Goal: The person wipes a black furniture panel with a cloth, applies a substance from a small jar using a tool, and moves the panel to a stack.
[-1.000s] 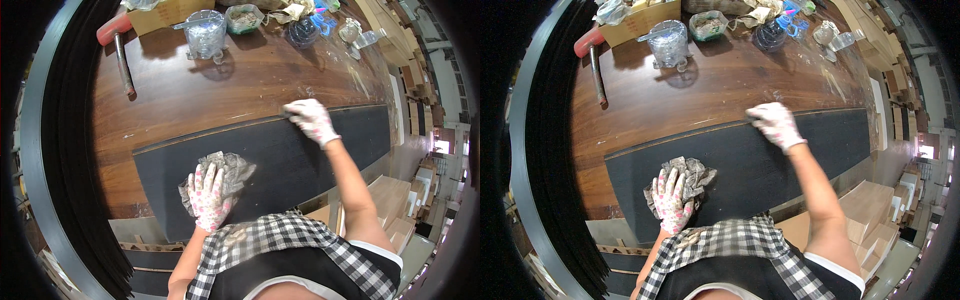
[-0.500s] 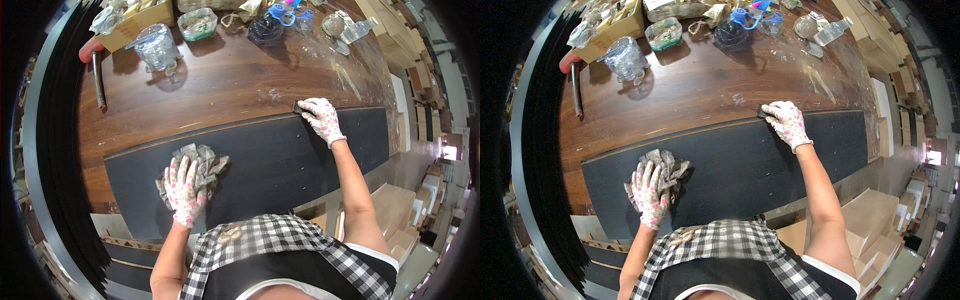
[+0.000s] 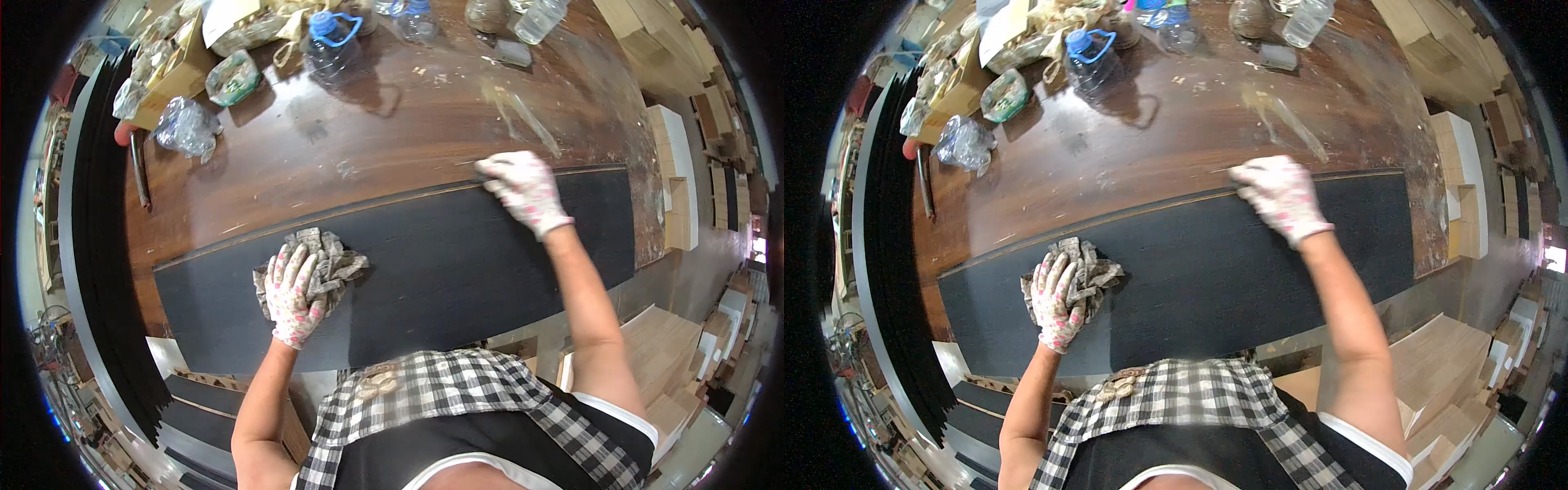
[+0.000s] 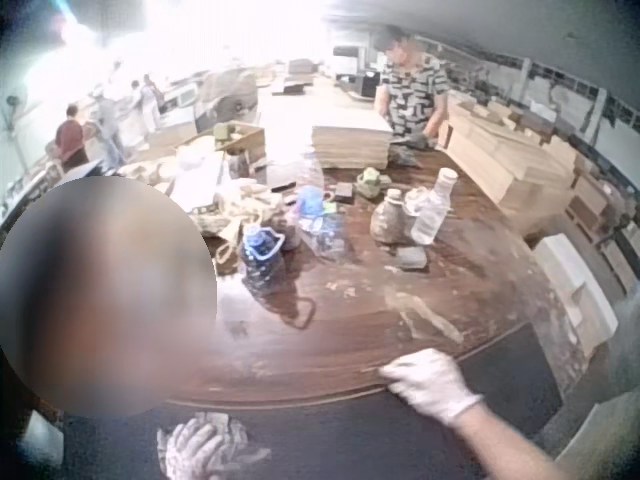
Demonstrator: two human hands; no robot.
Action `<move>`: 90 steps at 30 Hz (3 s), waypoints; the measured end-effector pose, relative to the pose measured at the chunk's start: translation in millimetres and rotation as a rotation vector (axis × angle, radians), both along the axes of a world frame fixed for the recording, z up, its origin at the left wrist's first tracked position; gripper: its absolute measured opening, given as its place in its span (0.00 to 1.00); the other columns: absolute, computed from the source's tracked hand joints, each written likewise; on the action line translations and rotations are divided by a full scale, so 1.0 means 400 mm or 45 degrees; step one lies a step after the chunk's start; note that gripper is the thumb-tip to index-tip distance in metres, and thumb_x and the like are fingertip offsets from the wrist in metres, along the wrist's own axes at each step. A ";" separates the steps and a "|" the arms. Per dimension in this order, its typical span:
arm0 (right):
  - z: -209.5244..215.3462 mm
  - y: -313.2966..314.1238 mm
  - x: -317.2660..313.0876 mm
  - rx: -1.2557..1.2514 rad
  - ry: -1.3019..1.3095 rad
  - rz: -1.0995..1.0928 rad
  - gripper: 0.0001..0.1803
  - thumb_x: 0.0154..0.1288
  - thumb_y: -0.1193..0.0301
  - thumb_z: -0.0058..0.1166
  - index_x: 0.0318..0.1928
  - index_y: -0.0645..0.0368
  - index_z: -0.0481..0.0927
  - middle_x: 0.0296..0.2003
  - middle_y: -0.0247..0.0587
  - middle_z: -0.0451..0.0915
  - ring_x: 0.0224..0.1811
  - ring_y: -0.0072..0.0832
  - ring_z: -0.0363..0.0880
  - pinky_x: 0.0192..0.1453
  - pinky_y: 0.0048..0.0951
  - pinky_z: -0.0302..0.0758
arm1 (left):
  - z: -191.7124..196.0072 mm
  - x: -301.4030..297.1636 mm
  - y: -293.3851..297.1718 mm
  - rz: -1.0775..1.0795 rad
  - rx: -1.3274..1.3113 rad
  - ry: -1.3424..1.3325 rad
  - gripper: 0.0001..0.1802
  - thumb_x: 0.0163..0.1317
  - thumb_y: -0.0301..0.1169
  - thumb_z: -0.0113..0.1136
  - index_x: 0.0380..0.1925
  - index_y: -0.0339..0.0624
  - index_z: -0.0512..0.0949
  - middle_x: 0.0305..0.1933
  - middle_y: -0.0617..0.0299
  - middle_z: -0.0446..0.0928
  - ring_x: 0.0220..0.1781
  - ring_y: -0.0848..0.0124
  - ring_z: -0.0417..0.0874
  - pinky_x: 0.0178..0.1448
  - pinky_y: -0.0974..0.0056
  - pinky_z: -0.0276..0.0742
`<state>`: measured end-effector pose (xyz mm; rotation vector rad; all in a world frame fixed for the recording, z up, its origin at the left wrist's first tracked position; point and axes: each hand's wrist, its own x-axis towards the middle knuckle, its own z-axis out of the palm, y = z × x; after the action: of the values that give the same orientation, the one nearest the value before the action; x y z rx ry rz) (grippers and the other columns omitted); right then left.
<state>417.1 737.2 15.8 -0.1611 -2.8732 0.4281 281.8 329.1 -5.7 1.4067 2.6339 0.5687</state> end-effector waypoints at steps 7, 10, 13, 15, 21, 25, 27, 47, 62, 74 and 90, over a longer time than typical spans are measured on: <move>-0.028 0.023 0.010 -0.030 -0.090 0.052 0.14 0.52 0.69 0.62 0.42 0.46 0.84 0.38 0.33 0.83 0.40 0.36 0.80 0.46 0.36 0.77 | -0.015 0.004 -0.012 0.007 0.005 0.082 0.31 0.48 0.35 0.54 0.56 0.43 0.75 0.64 0.51 0.71 0.70 0.46 0.64 0.73 0.43 0.53; -0.022 0.272 0.185 0.063 -0.160 -0.368 0.11 0.55 0.69 0.60 0.41 0.46 0.85 0.38 0.35 0.83 0.43 0.36 0.81 0.49 0.35 0.77 | -0.018 0.004 -0.011 -0.005 0.011 0.121 0.29 0.54 0.41 0.52 0.57 0.44 0.75 0.64 0.53 0.71 0.69 0.46 0.65 0.73 0.43 0.54; 0.006 0.330 0.237 0.222 -0.229 -0.525 0.10 0.58 0.66 0.57 0.41 0.46 0.85 0.39 0.37 0.82 0.45 0.37 0.79 0.49 0.36 0.76 | -0.016 0.003 0.001 -0.010 -0.038 0.157 0.29 0.57 0.45 0.52 0.57 0.44 0.75 0.64 0.53 0.71 0.69 0.46 0.65 0.72 0.42 0.55; 0.033 0.221 0.145 0.101 -0.450 -0.454 0.12 0.58 0.65 0.57 0.42 0.49 0.84 0.41 0.35 0.83 0.43 0.37 0.80 0.49 0.36 0.76 | -0.005 0.002 0.010 -0.012 -0.092 0.226 0.28 0.57 0.44 0.52 0.56 0.44 0.75 0.63 0.54 0.72 0.68 0.46 0.66 0.72 0.42 0.56; -0.021 0.201 0.174 0.152 -0.348 -0.483 0.14 0.56 0.63 0.59 0.44 0.47 0.84 0.40 0.35 0.82 0.44 0.34 0.78 0.50 0.36 0.76 | -0.016 0.011 -0.004 -0.001 -0.069 0.214 0.26 0.62 0.42 0.50 0.57 0.42 0.74 0.65 0.51 0.70 0.70 0.47 0.64 0.74 0.44 0.52; -0.052 0.504 0.366 0.259 -0.376 -0.927 0.14 0.61 0.60 0.55 0.47 0.44 0.83 0.43 0.40 0.81 0.49 0.39 0.77 0.54 0.39 0.74 | -0.038 0.002 -0.012 0.029 -0.195 0.257 0.27 0.64 0.46 0.46 0.58 0.42 0.74 0.65 0.50 0.70 0.70 0.47 0.64 0.73 0.45 0.53; -0.048 0.622 0.431 0.274 -0.397 -1.190 0.15 0.63 0.59 0.53 0.49 0.43 0.82 0.44 0.43 0.80 0.52 0.41 0.76 0.56 0.40 0.73 | -0.037 0.002 -0.007 0.011 -0.149 0.260 0.27 0.63 0.45 0.48 0.58 0.43 0.73 0.66 0.50 0.69 0.70 0.47 0.63 0.73 0.45 0.53; -0.056 0.000 0.064 -0.020 -0.043 -0.439 0.10 0.57 0.63 0.55 0.39 0.49 0.82 0.32 0.41 0.78 0.38 0.39 0.78 0.41 0.40 0.76 | -0.025 0.001 0.001 -0.013 -0.110 0.248 0.27 0.62 0.43 0.49 0.59 0.43 0.73 0.65 0.51 0.70 0.69 0.47 0.65 0.73 0.43 0.53; -0.049 0.527 0.398 0.032 -0.220 -1.352 0.15 0.60 0.63 0.60 0.48 0.51 0.82 0.41 0.47 0.80 0.50 0.42 0.78 0.55 0.38 0.73 | -0.041 0.001 -0.023 -0.001 -0.099 0.280 0.28 0.63 0.47 0.51 0.59 0.44 0.73 0.66 0.54 0.69 0.70 0.47 0.64 0.72 0.43 0.54; -0.100 -0.362 -0.217 -0.267 0.065 -0.081 0.08 0.56 0.65 0.53 0.32 0.53 0.81 0.29 0.43 0.78 0.33 0.39 0.78 0.35 0.42 0.76 | -0.040 -0.011 -0.009 -0.046 0.030 0.095 0.32 0.57 0.47 0.50 0.60 0.44 0.72 0.65 0.51 0.70 0.67 0.44 0.66 0.72 0.42 0.53; -0.101 -0.032 0.131 0.068 0.118 -0.765 0.13 0.55 0.63 0.61 0.40 0.53 0.81 0.35 0.44 0.77 0.41 0.42 0.77 0.44 0.42 0.74 | -0.045 -0.005 -0.019 -0.022 0.057 0.109 0.29 0.54 0.37 0.58 0.58 0.44 0.73 0.65 0.51 0.70 0.68 0.47 0.66 0.73 0.43 0.53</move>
<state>469.4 724.3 -24.6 -0.9301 -2.5662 0.2288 279.7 321.6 -23.5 1.4979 2.6875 0.5816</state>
